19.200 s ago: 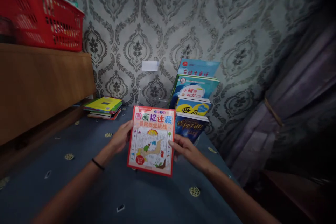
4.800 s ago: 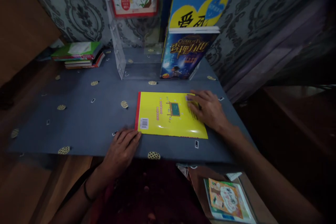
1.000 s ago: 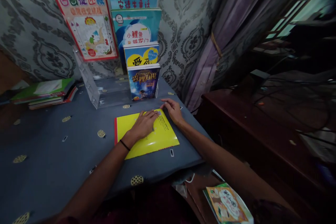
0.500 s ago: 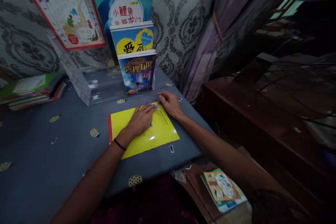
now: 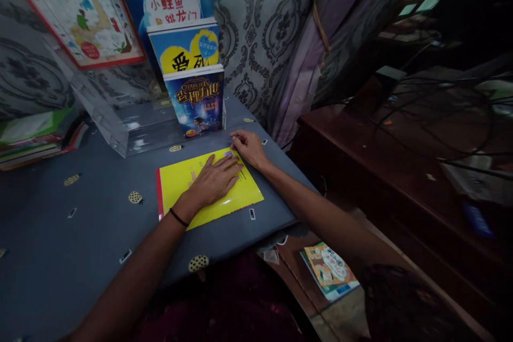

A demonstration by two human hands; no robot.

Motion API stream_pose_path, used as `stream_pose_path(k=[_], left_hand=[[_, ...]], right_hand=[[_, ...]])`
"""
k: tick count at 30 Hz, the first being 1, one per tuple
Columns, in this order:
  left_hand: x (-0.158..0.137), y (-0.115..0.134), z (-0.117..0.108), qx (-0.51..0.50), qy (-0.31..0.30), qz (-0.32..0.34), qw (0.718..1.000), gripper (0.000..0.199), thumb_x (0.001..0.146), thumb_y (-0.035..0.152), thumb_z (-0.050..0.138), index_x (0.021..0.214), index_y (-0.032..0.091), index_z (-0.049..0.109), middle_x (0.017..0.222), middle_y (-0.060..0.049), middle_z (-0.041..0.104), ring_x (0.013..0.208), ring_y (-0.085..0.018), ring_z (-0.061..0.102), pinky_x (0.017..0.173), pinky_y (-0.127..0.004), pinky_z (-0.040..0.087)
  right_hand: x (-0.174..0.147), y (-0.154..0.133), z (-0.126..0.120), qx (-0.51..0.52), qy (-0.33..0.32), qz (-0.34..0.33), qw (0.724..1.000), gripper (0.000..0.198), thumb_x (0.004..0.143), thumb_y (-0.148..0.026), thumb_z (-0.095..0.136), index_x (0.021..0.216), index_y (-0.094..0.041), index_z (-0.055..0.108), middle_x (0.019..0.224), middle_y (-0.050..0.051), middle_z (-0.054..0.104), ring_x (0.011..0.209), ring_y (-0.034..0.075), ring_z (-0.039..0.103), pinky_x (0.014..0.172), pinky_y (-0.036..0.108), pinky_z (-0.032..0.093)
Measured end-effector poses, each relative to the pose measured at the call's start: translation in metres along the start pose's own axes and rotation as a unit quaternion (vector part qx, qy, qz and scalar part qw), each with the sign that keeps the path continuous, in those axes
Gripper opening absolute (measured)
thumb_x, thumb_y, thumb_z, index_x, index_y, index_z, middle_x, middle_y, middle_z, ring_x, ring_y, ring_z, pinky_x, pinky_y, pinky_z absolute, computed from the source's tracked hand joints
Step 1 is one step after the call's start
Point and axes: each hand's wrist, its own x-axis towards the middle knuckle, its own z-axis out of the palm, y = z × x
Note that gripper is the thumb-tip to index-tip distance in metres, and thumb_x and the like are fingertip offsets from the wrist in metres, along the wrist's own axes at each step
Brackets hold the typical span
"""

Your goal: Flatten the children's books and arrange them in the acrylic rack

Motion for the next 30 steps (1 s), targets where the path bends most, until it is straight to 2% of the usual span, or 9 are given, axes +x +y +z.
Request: stream_pose_path(k=[3, 9, 13, 19, 25, 30], left_hand=[[0.000, 0.007, -0.001, -0.010, -0.013, 0.010, 1.000, 0.043, 0.104, 0.022, 0.035, 0.142, 0.023, 0.054, 0.150, -0.009, 0.056, 0.147, -0.025, 0.041, 0.121, -0.059, 0.026], [-0.003, 0.017, -0.005, -0.020, -0.024, 0.045, 0.999, 0.039, 0.105, 0.032, 0.038, 0.136, 0.024, 0.060, 0.150, -0.008, 0.056, 0.146, -0.027, 0.042, 0.120, -0.059, 0.028], [-0.005, 0.025, -0.007, -0.015, -0.036, 0.041, 0.998, 0.040, 0.105, 0.028, 0.037, 0.139, 0.021, 0.058, 0.150, -0.010, 0.055, 0.145, -0.027, 0.043, 0.119, -0.059, 0.031], [-0.012, 0.028, -0.015, -0.059, -0.056, 0.067, 0.994, 0.037, 0.106, 0.033, 0.040, 0.136, 0.033, 0.060, 0.153, -0.003, 0.053, 0.150, -0.030, 0.034, 0.120, -0.066, 0.024], [-0.011, 0.037, -0.016, -0.026, -0.045, 0.094, 0.994, 0.034, 0.106, 0.030, 0.040, 0.129, 0.023, 0.064, 0.144, -0.009, 0.059, 0.141, -0.028, 0.046, 0.117, -0.055, 0.035], [-0.014, 0.037, -0.017, -0.048, -0.040, 0.123, 0.990, 0.034, 0.105, 0.034, 0.043, 0.131, 0.029, 0.064, 0.142, -0.006, 0.059, 0.137, -0.026, 0.048, 0.118, -0.053, 0.034]], right_hand=[[0.001, 0.001, 0.000, 0.006, -0.005, 0.004, 1.000, 0.024, 0.090, -0.021, 0.051, 0.102, -0.019, 0.071, 0.073, 0.000, 0.075, 0.069, 0.017, 0.069, 0.071, 0.028, 0.052], [0.001, 0.001, -0.001, 0.007, -0.008, 0.009, 1.000, 0.026, 0.090, -0.020, 0.050, 0.101, -0.020, 0.072, 0.073, 0.000, 0.074, 0.072, 0.018, 0.069, 0.077, 0.031, 0.053], [0.000, -0.002, -0.001, 0.010, -0.009, 0.008, 1.000, 0.026, 0.090, -0.019, 0.050, 0.101, -0.019, 0.073, 0.072, 0.000, 0.073, 0.071, 0.017, 0.068, 0.078, 0.031, 0.052], [-0.001, -0.002, -0.002, 0.014, -0.012, 0.007, 1.000, 0.024, 0.090, -0.019, 0.050, 0.101, -0.020, 0.072, 0.072, 0.000, 0.073, 0.071, 0.017, 0.068, 0.075, 0.030, 0.052], [0.000, 0.000, -0.002, 0.009, -0.015, 0.003, 1.000, 0.023, 0.091, -0.020, 0.051, 0.101, -0.020, 0.072, 0.072, -0.001, 0.073, 0.070, 0.016, 0.068, 0.074, 0.028, 0.051], [0.000, 0.002, -0.001, 0.008, -0.016, 0.003, 1.000, 0.023, 0.091, -0.021, 0.051, 0.103, -0.019, 0.071, 0.073, -0.001, 0.074, 0.070, 0.015, 0.068, 0.073, 0.028, 0.051]])
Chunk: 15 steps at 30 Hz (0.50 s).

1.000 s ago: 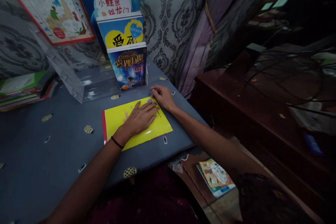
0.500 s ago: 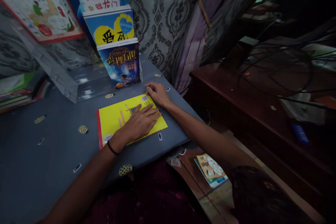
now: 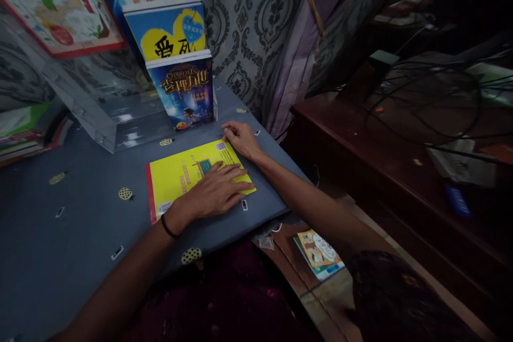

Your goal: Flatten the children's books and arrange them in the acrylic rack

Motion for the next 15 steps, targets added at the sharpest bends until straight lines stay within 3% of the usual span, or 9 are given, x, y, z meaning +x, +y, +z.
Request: stream_pose_path(k=[15], left_hand=[[-0.0083, 0.0081, 0.0062, 0.011, -0.011, -0.021, 1.000, 0.038, 0.106, 0.036, 0.039, 0.140, 0.031, 0.055, 0.151, -0.006, 0.053, 0.145, -0.026, 0.042, 0.120, -0.055, 0.029]], right_hand=[[0.0000, 0.0035, 0.0004, 0.015, -0.001, -0.006, 1.000, 0.025, 0.090, -0.022, 0.052, 0.104, -0.018, 0.072, 0.072, 0.002, 0.074, 0.070, 0.019, 0.069, 0.072, 0.031, 0.052]])
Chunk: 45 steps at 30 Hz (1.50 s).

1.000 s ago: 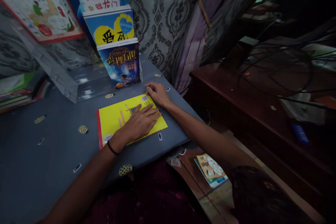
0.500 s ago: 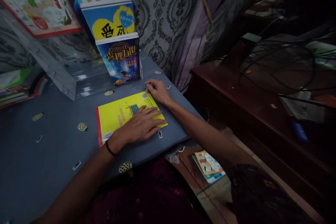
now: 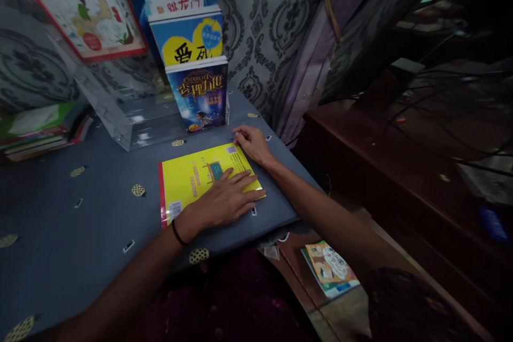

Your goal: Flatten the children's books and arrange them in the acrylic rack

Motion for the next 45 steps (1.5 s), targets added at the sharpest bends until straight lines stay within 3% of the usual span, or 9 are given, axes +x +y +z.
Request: stream_pose_path(k=[5, 11, 16, 19, 22, 28, 32, 37, 45], left_hand=[[0.003, -0.004, 0.001, 0.005, 0.028, -0.010, 1.000, 0.039, 0.107, 0.036, 0.036, 0.137, 0.024, 0.057, 0.146, -0.009, 0.056, 0.140, -0.024, 0.048, 0.119, -0.047, 0.033], [0.010, -0.025, 0.008, 0.034, 0.052, -0.110, 0.992, 0.042, 0.107, 0.036, 0.036, 0.140, 0.015, 0.052, 0.150, -0.015, 0.053, 0.144, -0.026, 0.044, 0.119, -0.051, 0.031], [0.011, -0.038, 0.010, 0.038, 0.073, -0.158, 0.984, 0.043, 0.107, 0.037, 0.035, 0.141, 0.016, 0.051, 0.156, -0.015, 0.047, 0.146, -0.026, 0.042, 0.119, -0.051, 0.032], [0.011, -0.036, 0.006, 0.029, 0.051, -0.147, 0.987, 0.045, 0.106, 0.037, 0.035, 0.144, 0.017, 0.049, 0.156, -0.013, 0.047, 0.149, -0.029, 0.037, 0.119, -0.057, 0.030], [0.009, -0.030, 0.000, 0.016, 0.020, -0.094, 0.995, 0.044, 0.107, 0.039, 0.033, 0.144, 0.021, 0.049, 0.156, -0.011, 0.048, 0.150, -0.030, 0.034, 0.118, -0.065, 0.026], [0.013, -0.034, -0.008, -0.003, 0.013, -0.048, 0.999, 0.044, 0.105, 0.046, 0.040, 0.140, 0.022, 0.053, 0.152, -0.012, 0.052, 0.142, -0.026, 0.046, 0.117, -0.058, 0.030], [0.022, -0.049, -0.010, 0.007, 0.009, -0.060, 0.998, 0.064, 0.096, 0.064, 0.049, 0.141, 0.019, 0.052, 0.152, -0.015, 0.051, 0.144, -0.030, 0.043, 0.114, -0.050, 0.033], [0.031, -0.060, -0.013, -0.017, -0.029, -0.117, 0.993, 0.089, 0.083, 0.080, 0.052, 0.147, 0.020, 0.046, 0.161, -0.018, 0.037, 0.150, -0.036, 0.031, 0.119, -0.052, 0.024], [0.032, -0.058, -0.011, -0.032, -0.034, -0.160, 0.986, 0.098, 0.077, 0.087, 0.051, 0.147, 0.017, 0.045, 0.164, -0.022, 0.029, 0.153, -0.040, 0.024, 0.120, -0.054, 0.021]], right_hand=[[0.000, 0.002, 0.000, 0.006, 0.002, 0.003, 1.000, 0.024, 0.089, -0.024, 0.052, 0.102, -0.018, 0.072, 0.070, 0.001, 0.074, 0.068, 0.019, 0.069, 0.070, 0.030, 0.051], [0.000, 0.002, 0.000, 0.015, 0.003, 0.005, 1.000, 0.024, 0.088, -0.028, 0.054, 0.101, -0.019, 0.071, 0.070, 0.001, 0.074, 0.067, 0.019, 0.069, 0.069, 0.031, 0.053], [0.000, 0.001, -0.001, 0.020, -0.001, -0.004, 1.000, 0.024, 0.087, -0.030, 0.054, 0.099, -0.019, 0.072, 0.070, 0.002, 0.074, 0.068, 0.021, 0.069, 0.071, 0.034, 0.054], [0.000, 0.002, -0.001, 0.047, 0.000, 0.000, 0.999, 0.025, 0.086, -0.035, 0.056, 0.099, -0.019, 0.071, 0.070, 0.002, 0.073, 0.068, 0.021, 0.069, 0.072, 0.034, 0.054], [0.002, 0.004, 0.000, 0.081, 0.007, 0.016, 0.997, 0.029, 0.085, -0.042, 0.057, 0.097, -0.019, 0.070, 0.069, 0.002, 0.073, 0.069, 0.022, 0.070, 0.072, 0.035, 0.055], [0.004, 0.006, 0.000, 0.137, 0.016, 0.041, 0.990, 0.040, 0.084, -0.058, 0.060, 0.096, -0.021, 0.068, 0.071, 0.003, 0.074, 0.071, 0.023, 0.072, 0.075, 0.038, 0.058], [0.004, 0.004, -0.001, 0.138, 0.025, 0.043, 0.989, 0.046, 0.085, -0.064, 0.058, 0.097, -0.021, 0.068, 0.079, 0.006, 0.076, 0.073, 0.024, 0.073, 0.075, 0.039, 0.059], [0.002, 0.000, -0.003, 0.111, 0.039, 0.025, 0.993, 0.053, 0.088, -0.069, 0.050, 0.100, -0.020, 0.067, 0.085, 0.008, 0.076, 0.079, 0.024, 0.074, 0.078, 0.040, 0.058], [-0.009, -0.011, -0.007, -0.011, 0.037, -0.032, 0.999, 0.046, 0.098, -0.057, 0.041, 0.109, -0.021, 0.068, 0.094, 0.008, 0.078, 0.082, 0.025, 0.074, 0.079, 0.039, 0.057]])
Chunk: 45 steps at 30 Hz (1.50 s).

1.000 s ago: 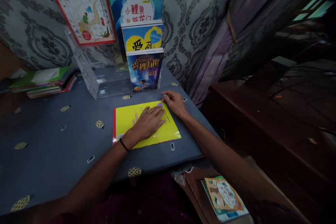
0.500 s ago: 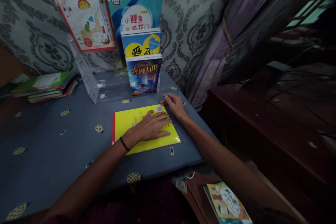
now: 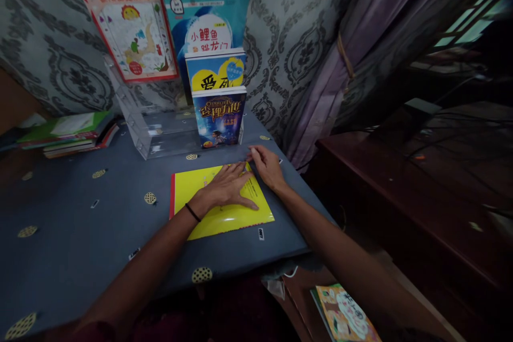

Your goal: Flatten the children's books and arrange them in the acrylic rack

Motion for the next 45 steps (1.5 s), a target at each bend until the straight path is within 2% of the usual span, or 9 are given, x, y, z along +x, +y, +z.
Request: stream_pose_path(k=[5, 11, 16, 26, 32, 37, 39, 41, 45], left_hand=[[-0.004, 0.000, 0.008, 0.012, 0.028, -0.004, 1.000, 0.097, 0.080, 0.086, 0.047, 0.146, 0.015, 0.045, 0.163, -0.023, 0.030, 0.153, -0.038, 0.024, 0.121, -0.052, 0.021], [-0.019, 0.002, 0.013, 0.061, 0.058, -0.037, 0.996, 0.095, 0.089, 0.081, 0.035, 0.151, 0.010, 0.038, 0.160, -0.026, 0.035, 0.151, -0.038, 0.029, 0.120, -0.052, 0.024], [-0.039, -0.005, 0.010, 0.081, 0.061, -0.088, 0.991, 0.092, 0.092, 0.080, 0.031, 0.149, 0.009, 0.042, 0.160, -0.026, 0.035, 0.151, -0.037, 0.031, 0.118, -0.051, 0.028], [-0.092, -0.038, 0.004, 0.059, 0.080, -0.143, 0.985, 0.081, 0.096, 0.073, 0.032, 0.148, 0.013, 0.044, 0.160, -0.021, 0.038, 0.150, -0.034, 0.034, 0.118, -0.050, 0.031], [-0.135, -0.073, -0.004, -0.009, 0.120, -0.199, 0.973, 0.053, 0.105, 0.047, 0.029, 0.144, 0.017, 0.049, 0.150, -0.016, 0.054, 0.143, -0.030, 0.045, 0.114, -0.050, 0.037], [-0.151, -0.102, -0.001, -0.104, 0.183, -0.173, 0.962, 0.047, 0.102, 0.033, 0.029, 0.139, 0.019, 0.055, 0.142, -0.010, 0.062, 0.130, -0.024, 0.057, 0.113, -0.043, 0.041], [-0.152, -0.107, 0.001, -0.127, 0.197, -0.172, 0.957, 0.047, 0.101, 0.033, 0.030, 0.138, 0.019, 0.056, 0.140, -0.010, 0.064, 0.127, -0.023, 0.059, 0.112, -0.043, 0.042], [-0.151, -0.109, 0.003, -0.143, 0.203, -0.174, 0.953, 0.047, 0.101, 0.033, 0.031, 0.137, 0.017, 0.055, 0.139, -0.010, 0.064, 0.127, -0.024, 0.059, 0.113, -0.044, 0.041], [-0.151, -0.108, 0.003, -0.160, 0.204, -0.176, 0.950, 0.047, 0.100, 0.030, 0.032, 0.139, 0.014, 0.054, 0.141, -0.011, 0.063, 0.128, -0.024, 0.058, 0.115, -0.044, 0.039]], right_hand=[[-0.002, -0.001, -0.001, -0.073, -0.034, -0.014, 0.997, 0.043, 0.100, -0.052, 0.040, 0.108, -0.022, 0.070, 0.089, 0.007, 0.078, 0.085, 0.025, 0.074, 0.081, 0.039, 0.055], [-0.002, 0.004, 0.000, -0.071, -0.044, -0.018, 0.996, 0.044, 0.099, -0.052, 0.040, 0.109, -0.021, 0.069, 0.092, 0.008, 0.079, 0.084, 0.025, 0.074, 0.080, 0.038, 0.056], [-0.002, 0.007, 0.001, -0.069, -0.045, -0.012, 0.997, 0.046, 0.097, -0.055, 0.042, 0.109, -0.020, 0.069, 0.091, 0.009, 0.078, 0.084, 0.027, 0.075, 0.079, 0.040, 0.057], [-0.002, 0.007, 0.000, -0.053, -0.043, -0.004, 0.998, 0.041, 0.094, -0.053, 0.046, 0.108, -0.021, 0.069, 0.092, 0.010, 0.079, 0.086, 0.030, 0.075, 0.081, 0.045, 0.057], [-0.003, 0.005, -0.001, -0.060, -0.043, -0.013, 0.997, 0.038, 0.093, -0.051, 0.048, 0.105, -0.022, 0.070, 0.089, 0.011, 0.079, 0.084, 0.031, 0.074, 0.075, 0.045, 0.057], [-0.005, -0.003, -0.001, -0.149, -0.054, -0.057, 0.986, 0.036, 0.094, -0.042, 0.047, 0.106, -0.021, 0.072, 0.096, 0.012, 0.078, 0.087, 0.031, 0.072, 0.078, 0.044, 0.056], [-0.010, -0.015, 0.005, -0.163, -0.086, -0.105, 0.977, 0.035, 0.095, -0.039, 0.046, 0.107, -0.020, 0.073, 0.104, 0.013, 0.076, 0.095, 0.031, 0.071, 0.085, 0.046, 0.055], [-0.020, -0.036, 0.015, -0.143, -0.166, -0.172, 0.960, 0.036, 0.098, -0.037, 0.044, 0.113, -0.020, 0.073, 0.112, 0.013, 0.074, 0.103, 0.030, 0.069, 0.092, 0.048, 0.053], [-0.051, -0.091, 0.043, -0.108, -0.356, -0.300, 0.878, 0.037, 0.104, -0.039, 0.042, 0.129, -0.028, 0.068, 0.138, 0.011, 0.061, 0.130, 0.028, 0.053, 0.108, 0.050, 0.044]])
